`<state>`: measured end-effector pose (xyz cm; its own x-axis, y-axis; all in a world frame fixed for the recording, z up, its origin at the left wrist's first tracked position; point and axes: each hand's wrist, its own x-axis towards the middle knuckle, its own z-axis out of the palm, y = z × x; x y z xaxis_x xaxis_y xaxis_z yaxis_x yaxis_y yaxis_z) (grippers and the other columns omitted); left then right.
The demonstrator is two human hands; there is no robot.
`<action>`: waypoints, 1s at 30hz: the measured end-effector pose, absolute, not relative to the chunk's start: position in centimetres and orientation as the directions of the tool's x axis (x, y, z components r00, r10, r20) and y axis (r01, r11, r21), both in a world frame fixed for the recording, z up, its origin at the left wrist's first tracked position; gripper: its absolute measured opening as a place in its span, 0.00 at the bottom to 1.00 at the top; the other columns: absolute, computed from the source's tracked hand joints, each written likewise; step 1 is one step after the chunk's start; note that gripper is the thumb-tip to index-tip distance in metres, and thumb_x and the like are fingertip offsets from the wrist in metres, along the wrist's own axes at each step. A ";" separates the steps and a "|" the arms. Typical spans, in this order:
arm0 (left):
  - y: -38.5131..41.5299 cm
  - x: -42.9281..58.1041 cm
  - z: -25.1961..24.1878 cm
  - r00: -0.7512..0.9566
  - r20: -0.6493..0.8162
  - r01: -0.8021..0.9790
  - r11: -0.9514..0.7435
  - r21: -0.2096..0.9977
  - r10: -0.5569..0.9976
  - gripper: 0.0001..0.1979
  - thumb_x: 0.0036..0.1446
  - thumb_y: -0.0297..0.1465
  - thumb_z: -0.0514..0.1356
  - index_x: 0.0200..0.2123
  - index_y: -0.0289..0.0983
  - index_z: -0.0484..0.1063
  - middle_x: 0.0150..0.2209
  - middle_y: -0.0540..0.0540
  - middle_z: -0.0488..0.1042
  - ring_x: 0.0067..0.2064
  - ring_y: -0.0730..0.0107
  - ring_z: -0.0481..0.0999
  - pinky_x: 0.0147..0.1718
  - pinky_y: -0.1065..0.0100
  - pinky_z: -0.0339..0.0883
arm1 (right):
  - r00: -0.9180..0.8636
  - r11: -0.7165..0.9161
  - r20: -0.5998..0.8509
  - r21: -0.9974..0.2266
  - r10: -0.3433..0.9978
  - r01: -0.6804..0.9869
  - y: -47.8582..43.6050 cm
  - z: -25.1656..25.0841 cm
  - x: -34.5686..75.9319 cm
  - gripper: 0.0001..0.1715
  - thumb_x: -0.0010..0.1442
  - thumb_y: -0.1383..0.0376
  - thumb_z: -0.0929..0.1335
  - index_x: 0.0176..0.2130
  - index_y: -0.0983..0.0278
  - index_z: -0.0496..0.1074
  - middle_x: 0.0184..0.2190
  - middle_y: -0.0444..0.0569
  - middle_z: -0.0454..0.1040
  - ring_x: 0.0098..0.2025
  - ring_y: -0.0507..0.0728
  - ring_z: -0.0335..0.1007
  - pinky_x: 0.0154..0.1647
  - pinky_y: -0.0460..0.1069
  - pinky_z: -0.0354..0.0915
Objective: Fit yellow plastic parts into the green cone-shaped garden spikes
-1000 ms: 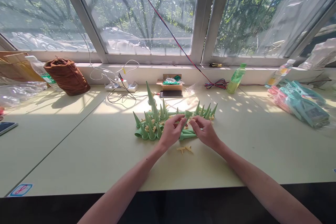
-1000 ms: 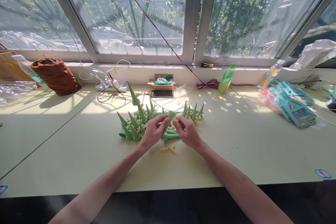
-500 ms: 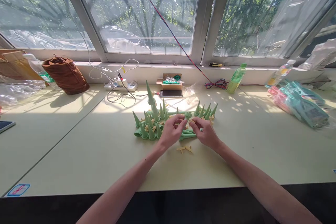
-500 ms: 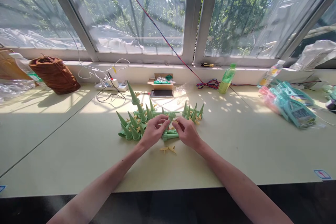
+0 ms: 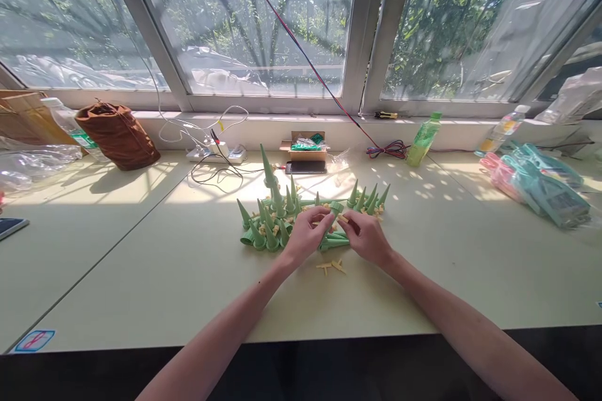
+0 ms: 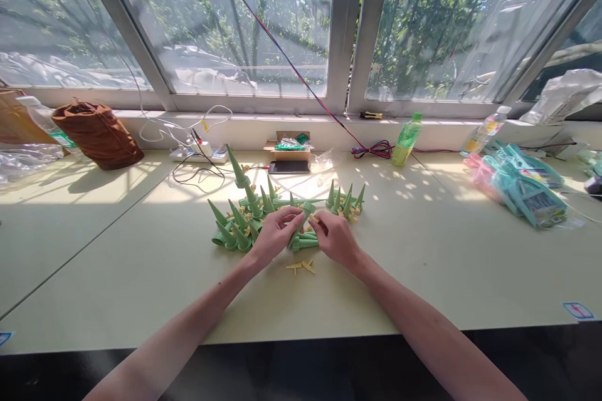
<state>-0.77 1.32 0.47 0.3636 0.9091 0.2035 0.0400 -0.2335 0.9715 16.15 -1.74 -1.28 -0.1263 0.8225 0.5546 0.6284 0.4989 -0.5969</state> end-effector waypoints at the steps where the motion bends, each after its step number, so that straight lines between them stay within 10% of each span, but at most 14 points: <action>1: 1.3 -0.8 0.4 0.365 0.217 0.037 -0.247 0.968 0.905 0.17 0.57 0.43 0.62 0.37 0.33 0.75 0.28 0.46 0.75 0.30 0.69 0.76 0.26 0.73 0.67 | -0.123 0.497 0.550 -0.610 0.826 0.617 -1.8 -1.2 16.1 0.20 0.67 0.58 0.62 0.25 0.61 0.58 0.18 0.38 0.53 0.21 0.50 0.47 0.24 0.46 0.50; 8: 1.7 -0.8 -0.3 0.358 0.245 0.053 -0.282 0.958 0.901 0.20 0.57 0.43 0.62 0.44 0.32 0.77 0.32 0.43 0.77 0.31 0.67 0.77 0.29 0.71 0.71 | -0.063 0.434 0.475 -0.732 0.878 0.525 -2.0 -0.9 15.9 0.21 0.65 0.57 0.64 0.23 0.62 0.58 0.17 0.39 0.55 0.20 0.48 0.47 0.22 0.46 0.48; 13: 1.6 -0.6 -0.5 0.313 0.287 0.043 -0.315 0.948 0.905 0.21 0.57 0.43 0.62 0.45 0.32 0.76 0.28 0.46 0.74 0.23 0.76 0.68 0.20 0.75 0.61 | -0.106 0.267 0.253 -0.953 0.962 0.144 -1.9 -0.4 15.9 0.20 0.63 0.52 0.67 0.27 0.63 0.67 0.15 0.39 0.63 0.15 0.48 0.53 0.16 0.45 0.51; 21: 1.2 -0.4 -0.4 0.311 0.368 0.013 -0.391 0.920 0.877 0.18 0.59 0.41 0.61 0.45 0.34 0.75 0.30 0.49 0.69 0.19 0.85 0.52 0.15 0.77 0.45 | -0.211 0.045 0.093 -0.974 0.973 -0.221 -1.6 0.1 16.4 0.19 0.59 0.52 0.71 0.28 0.65 0.70 0.16 0.39 0.64 0.13 0.44 0.52 0.12 0.42 0.44; 30: 1.3 -0.3 -0.6 0.315 0.346 -0.020 -0.358 0.934 0.884 0.18 0.58 0.43 0.62 0.43 0.35 0.74 0.28 0.51 0.68 0.19 0.85 0.52 0.15 0.77 0.44 | -0.161 0.166 0.173 -0.985 0.972 -0.051 -1.7 0.2 16.4 0.21 0.61 0.51 0.69 0.28 0.65 0.71 0.15 0.40 0.65 0.14 0.46 0.55 0.12 0.43 0.51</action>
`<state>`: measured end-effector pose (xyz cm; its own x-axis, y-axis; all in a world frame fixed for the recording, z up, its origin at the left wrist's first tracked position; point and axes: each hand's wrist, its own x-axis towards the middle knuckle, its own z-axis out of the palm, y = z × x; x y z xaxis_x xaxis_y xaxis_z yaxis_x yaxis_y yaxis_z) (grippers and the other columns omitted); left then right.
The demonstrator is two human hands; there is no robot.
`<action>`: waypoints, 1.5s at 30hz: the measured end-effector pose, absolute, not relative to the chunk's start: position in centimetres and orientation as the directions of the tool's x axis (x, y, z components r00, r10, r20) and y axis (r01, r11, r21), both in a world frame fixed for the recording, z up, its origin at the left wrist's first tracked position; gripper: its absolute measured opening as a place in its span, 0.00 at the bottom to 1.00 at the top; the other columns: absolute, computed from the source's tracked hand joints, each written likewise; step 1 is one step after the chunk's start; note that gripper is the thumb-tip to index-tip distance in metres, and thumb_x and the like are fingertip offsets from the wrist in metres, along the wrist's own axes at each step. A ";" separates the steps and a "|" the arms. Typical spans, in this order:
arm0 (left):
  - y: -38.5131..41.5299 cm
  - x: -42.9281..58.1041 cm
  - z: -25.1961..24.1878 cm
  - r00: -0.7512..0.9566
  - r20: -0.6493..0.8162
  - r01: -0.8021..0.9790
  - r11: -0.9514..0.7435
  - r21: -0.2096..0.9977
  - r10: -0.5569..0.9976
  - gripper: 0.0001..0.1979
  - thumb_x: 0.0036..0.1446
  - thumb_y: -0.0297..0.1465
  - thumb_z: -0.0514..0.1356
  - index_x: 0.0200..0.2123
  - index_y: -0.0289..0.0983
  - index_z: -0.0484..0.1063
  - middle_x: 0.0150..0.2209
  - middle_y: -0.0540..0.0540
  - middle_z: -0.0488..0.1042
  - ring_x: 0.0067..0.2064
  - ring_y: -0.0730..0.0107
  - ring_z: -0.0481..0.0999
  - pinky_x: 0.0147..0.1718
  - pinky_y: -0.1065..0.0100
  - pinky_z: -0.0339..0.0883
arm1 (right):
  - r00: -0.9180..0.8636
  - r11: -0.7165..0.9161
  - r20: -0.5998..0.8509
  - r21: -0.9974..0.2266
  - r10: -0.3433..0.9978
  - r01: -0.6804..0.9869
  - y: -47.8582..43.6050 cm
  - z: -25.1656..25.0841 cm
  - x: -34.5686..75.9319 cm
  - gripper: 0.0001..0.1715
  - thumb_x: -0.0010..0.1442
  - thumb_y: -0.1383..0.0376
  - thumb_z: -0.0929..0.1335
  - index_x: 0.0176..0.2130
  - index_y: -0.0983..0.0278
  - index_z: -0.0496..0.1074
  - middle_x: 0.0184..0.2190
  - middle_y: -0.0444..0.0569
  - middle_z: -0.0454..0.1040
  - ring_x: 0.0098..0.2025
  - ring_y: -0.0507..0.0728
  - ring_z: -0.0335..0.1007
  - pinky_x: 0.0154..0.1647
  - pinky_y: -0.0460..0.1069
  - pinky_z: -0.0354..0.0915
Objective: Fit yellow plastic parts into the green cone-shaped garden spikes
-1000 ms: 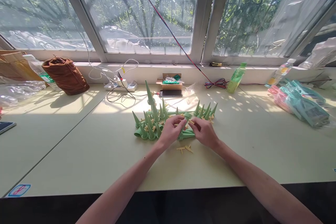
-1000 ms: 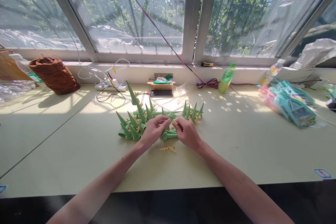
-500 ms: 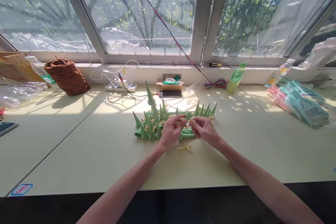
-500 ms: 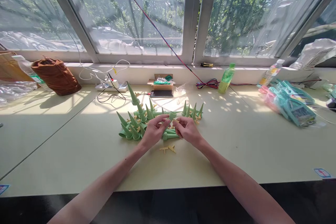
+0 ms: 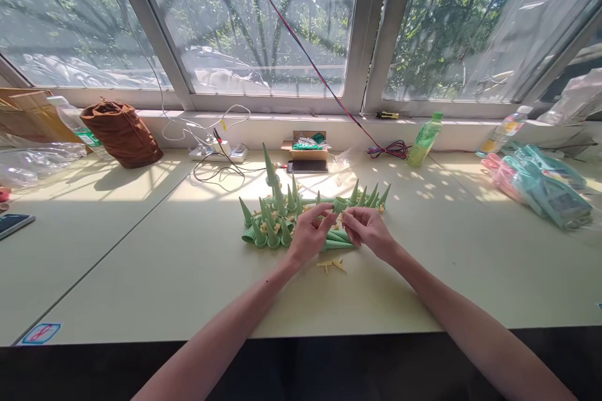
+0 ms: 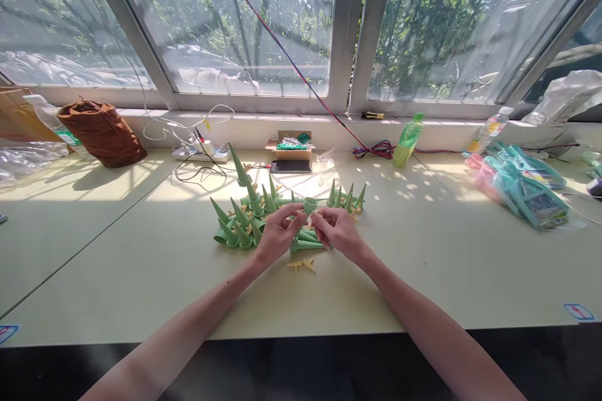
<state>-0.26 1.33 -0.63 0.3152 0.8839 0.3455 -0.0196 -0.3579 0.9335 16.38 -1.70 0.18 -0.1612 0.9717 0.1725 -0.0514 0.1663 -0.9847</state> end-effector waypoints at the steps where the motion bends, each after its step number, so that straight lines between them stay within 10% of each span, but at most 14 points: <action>1: 1.3 -0.2 -0.6 0.314 0.339 -0.023 -0.350 0.936 0.887 0.18 0.57 0.43 0.62 0.43 0.35 0.74 0.27 0.51 0.68 0.18 0.84 0.52 0.15 0.77 0.44 | -0.158 0.192 0.194 -0.981 0.968 -0.030 -1.7 0.1 16.3 0.21 0.61 0.51 0.68 0.28 0.65 0.70 0.15 0.40 0.65 0.14 0.47 0.55 0.12 0.43 0.53; 7: 1.3 -0.2 -0.4 0.306 0.325 -0.015 -0.337 0.942 0.895 0.18 0.56 0.43 0.62 0.41 0.34 0.73 0.26 0.51 0.66 0.18 0.85 0.53 0.15 0.77 0.45 | -0.148 0.319 0.295 -0.930 0.944 0.182 -1.8 -0.2 16.4 0.21 0.65 0.54 0.65 0.26 0.63 0.65 0.16 0.40 0.62 0.16 0.48 0.54 0.16 0.45 0.52; 16: 0.9 -0.5 0.4 0.350 0.320 0.059 -0.362 0.930 0.880 0.14 0.59 0.41 0.60 0.36 0.34 0.72 0.26 0.49 0.69 0.23 0.78 0.67 0.17 0.77 0.55 | -0.176 0.558 0.625 -0.491 0.760 0.669 -1.6 -0.9 16.7 0.20 0.65 0.63 0.62 0.23 0.63 0.56 0.18 0.38 0.51 0.22 0.48 0.44 0.24 0.46 0.48; 24: 1.0 -0.4 0.2 0.333 0.307 0.035 -0.337 0.941 0.892 0.17 0.58 0.43 0.61 0.39 0.34 0.72 0.27 0.49 0.71 0.24 0.76 0.70 0.19 0.77 0.60 | -0.102 0.447 0.460 -0.746 0.882 0.494 -2.2 0.1 16.4 0.21 0.64 0.58 0.64 0.22 0.63 0.59 0.16 0.40 0.59 0.19 0.48 0.51 0.21 0.45 0.50; 33: 0.7 -0.2 0.5 0.334 0.316 -0.018 -0.329 0.944 0.888 0.18 0.56 0.44 0.62 0.40 0.35 0.71 0.28 0.51 0.68 0.19 0.84 0.57 0.15 0.77 0.47 | -0.213 0.057 0.081 -0.992 0.974 -0.116 -2.1 1.1 16.4 0.22 0.58 0.50 0.70 0.26 0.64 0.68 0.16 0.39 0.63 0.13 0.46 0.52 0.10 0.43 0.47; 45: 0.6 -0.3 0.8 0.380 0.207 -0.048 -0.204 0.978 0.902 0.18 0.56 0.45 0.62 0.38 0.35 0.68 0.25 0.50 0.70 0.24 0.77 0.67 0.20 0.77 0.58 | -0.170 0.175 0.171 -0.984 0.970 0.009 -2.2 1.3 16.3 0.23 0.60 0.51 0.69 0.23 0.64 0.67 0.15 0.40 0.64 0.11 0.47 0.55 0.09 0.44 0.49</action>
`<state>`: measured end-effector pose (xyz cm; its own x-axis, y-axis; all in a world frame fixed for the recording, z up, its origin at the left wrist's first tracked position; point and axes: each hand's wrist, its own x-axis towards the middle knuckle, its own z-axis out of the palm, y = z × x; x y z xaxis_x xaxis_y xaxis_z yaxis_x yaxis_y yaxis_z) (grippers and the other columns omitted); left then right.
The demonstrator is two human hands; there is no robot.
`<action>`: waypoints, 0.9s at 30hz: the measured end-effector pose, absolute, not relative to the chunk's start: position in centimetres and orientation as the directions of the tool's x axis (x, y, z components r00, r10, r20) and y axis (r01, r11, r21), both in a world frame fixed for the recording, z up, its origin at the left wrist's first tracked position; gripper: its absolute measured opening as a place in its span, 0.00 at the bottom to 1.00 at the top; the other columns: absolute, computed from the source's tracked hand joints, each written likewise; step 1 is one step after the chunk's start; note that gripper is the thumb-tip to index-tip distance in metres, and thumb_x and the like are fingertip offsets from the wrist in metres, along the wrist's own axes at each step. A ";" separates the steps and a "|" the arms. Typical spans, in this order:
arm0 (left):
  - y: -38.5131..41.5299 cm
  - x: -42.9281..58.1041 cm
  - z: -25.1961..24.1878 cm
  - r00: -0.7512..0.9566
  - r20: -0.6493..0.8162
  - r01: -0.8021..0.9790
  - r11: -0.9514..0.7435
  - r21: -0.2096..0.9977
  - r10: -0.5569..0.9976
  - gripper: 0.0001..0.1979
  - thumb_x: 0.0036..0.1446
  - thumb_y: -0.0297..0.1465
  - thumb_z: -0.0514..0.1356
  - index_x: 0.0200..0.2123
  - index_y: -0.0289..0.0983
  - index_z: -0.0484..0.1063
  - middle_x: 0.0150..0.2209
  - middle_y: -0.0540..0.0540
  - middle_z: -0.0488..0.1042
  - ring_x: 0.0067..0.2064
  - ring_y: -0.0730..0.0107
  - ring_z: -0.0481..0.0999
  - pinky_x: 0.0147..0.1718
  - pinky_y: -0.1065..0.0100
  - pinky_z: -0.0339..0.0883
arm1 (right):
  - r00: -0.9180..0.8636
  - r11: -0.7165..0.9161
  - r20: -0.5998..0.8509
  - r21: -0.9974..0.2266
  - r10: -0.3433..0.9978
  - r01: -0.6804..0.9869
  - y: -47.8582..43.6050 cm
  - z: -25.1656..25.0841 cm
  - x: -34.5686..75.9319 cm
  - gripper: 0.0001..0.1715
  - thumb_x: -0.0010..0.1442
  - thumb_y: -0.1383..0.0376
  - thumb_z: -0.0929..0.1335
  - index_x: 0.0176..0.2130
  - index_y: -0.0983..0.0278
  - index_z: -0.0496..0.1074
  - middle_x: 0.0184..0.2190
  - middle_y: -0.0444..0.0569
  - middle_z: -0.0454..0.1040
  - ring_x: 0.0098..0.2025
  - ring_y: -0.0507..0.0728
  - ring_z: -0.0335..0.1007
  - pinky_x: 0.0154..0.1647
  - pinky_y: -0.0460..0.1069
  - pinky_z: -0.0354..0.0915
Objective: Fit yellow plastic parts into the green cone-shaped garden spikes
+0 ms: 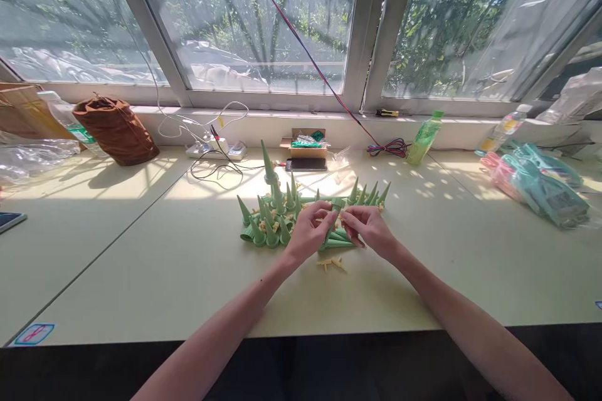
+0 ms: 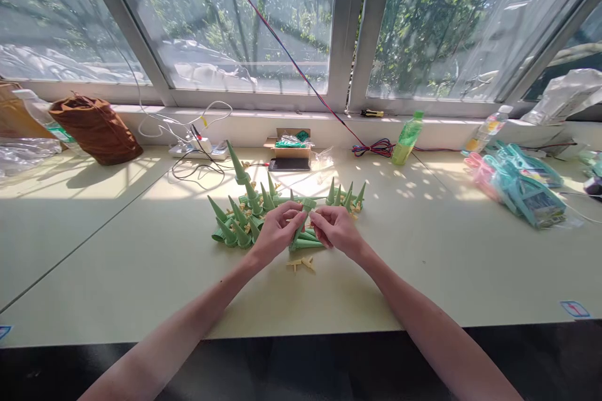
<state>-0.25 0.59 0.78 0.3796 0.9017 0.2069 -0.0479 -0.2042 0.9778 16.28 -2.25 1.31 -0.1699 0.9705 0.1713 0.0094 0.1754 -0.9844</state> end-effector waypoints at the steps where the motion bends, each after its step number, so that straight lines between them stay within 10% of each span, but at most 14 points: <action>1: 0.6 -0.2 0.8 0.384 0.191 -0.049 -0.186 0.981 0.903 0.18 0.56 0.45 0.62 0.38 0.35 0.68 0.25 0.51 0.70 0.23 0.78 0.67 0.20 0.77 0.57 | -0.166 0.187 0.179 -0.982 0.970 0.031 -2.2 1.2 16.3 0.23 0.61 0.51 0.68 0.23 0.64 0.67 0.15 0.40 0.64 0.11 0.47 0.55 0.09 0.44 0.49; 27: 0.6 -0.5 1.7 0.481 -0.041 -0.042 0.070 0.997 0.876 0.23 0.54 0.50 0.62 0.29 0.33 0.73 0.22 0.50 0.69 0.17 0.84 0.53 0.14 0.76 0.43 | -0.097 0.354 0.340 -0.907 0.935 0.227 -2.2 0.3 16.2 0.30 0.65 0.44 0.61 0.26 0.63 0.70 0.14 0.41 0.65 0.13 0.49 0.57 0.15 0.46 0.53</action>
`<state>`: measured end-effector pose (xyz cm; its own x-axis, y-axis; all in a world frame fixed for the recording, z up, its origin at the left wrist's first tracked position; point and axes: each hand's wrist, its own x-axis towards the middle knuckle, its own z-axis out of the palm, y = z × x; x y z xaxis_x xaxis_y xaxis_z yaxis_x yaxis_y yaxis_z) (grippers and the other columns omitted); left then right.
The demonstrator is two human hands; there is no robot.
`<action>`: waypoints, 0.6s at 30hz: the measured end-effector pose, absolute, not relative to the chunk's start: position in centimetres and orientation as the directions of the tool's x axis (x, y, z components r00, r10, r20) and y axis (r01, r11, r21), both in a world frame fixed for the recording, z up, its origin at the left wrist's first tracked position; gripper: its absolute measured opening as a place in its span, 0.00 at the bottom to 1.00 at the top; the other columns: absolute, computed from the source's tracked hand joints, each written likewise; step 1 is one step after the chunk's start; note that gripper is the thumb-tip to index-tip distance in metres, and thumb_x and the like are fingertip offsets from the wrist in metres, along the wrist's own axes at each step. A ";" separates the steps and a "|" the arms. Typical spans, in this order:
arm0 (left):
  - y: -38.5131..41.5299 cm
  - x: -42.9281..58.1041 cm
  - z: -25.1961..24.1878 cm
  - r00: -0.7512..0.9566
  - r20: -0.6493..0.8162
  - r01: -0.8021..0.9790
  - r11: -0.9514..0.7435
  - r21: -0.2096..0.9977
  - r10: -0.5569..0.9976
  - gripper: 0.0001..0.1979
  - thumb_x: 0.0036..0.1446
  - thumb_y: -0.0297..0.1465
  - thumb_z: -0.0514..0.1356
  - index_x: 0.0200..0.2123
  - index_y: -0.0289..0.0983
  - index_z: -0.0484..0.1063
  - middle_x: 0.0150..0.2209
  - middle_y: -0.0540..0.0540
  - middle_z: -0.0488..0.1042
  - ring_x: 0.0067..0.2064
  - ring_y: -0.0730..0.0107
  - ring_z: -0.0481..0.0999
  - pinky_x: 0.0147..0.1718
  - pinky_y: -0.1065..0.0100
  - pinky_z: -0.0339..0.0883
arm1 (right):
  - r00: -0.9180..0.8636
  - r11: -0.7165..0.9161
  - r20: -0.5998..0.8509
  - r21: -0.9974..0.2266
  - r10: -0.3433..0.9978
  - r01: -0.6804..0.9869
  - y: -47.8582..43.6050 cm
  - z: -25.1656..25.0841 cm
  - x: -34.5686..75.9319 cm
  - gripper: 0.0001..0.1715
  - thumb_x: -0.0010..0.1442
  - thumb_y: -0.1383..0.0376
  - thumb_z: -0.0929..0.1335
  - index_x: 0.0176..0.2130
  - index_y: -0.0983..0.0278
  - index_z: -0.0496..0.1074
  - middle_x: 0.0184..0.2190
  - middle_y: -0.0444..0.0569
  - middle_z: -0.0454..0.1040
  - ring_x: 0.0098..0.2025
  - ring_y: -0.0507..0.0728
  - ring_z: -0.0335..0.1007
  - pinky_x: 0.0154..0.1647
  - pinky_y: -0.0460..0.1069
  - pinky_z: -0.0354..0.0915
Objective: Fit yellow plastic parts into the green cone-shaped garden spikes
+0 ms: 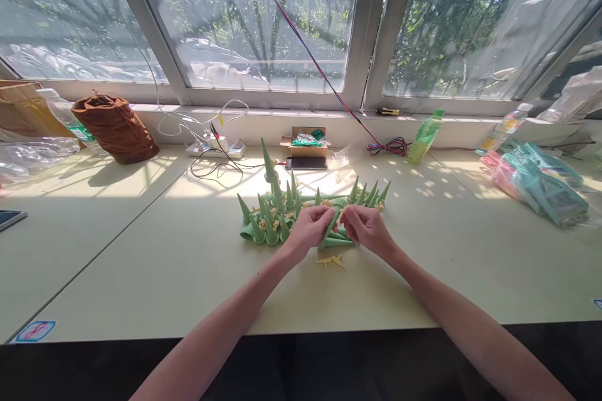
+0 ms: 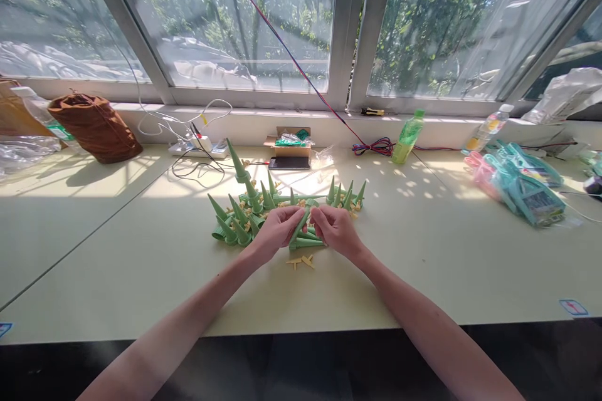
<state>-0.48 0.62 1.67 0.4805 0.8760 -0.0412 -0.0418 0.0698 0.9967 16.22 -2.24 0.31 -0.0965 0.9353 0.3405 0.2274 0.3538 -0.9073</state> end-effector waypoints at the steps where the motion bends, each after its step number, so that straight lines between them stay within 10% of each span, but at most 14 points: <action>1: 0.6 -0.5 1.6 0.486 -0.038 -0.038 0.064 0.997 0.873 0.23 0.54 0.50 0.62 0.29 0.33 0.72 0.22 0.50 0.69 0.17 0.84 0.52 0.14 0.76 0.42 | -0.095 0.351 0.339 -0.913 0.936 0.207 -2.2 0.2 16.2 0.31 0.65 0.43 0.60 0.26 0.64 0.70 0.14 0.42 0.65 0.13 0.49 0.58 0.15 0.46 0.53; 18: 0.8 -0.8 1.8 0.553 -0.013 -0.010 0.022 1.000 0.833 0.24 0.59 0.49 0.57 0.25 0.33 0.69 0.22 0.50 0.67 0.17 0.84 0.53 0.15 0.75 0.42 | -0.097 0.350 0.340 -0.929 0.935 0.117 -2.2 0.0 16.4 0.35 0.65 0.40 0.57 0.28 0.65 0.71 0.15 0.43 0.67 0.14 0.49 0.59 0.16 0.46 0.54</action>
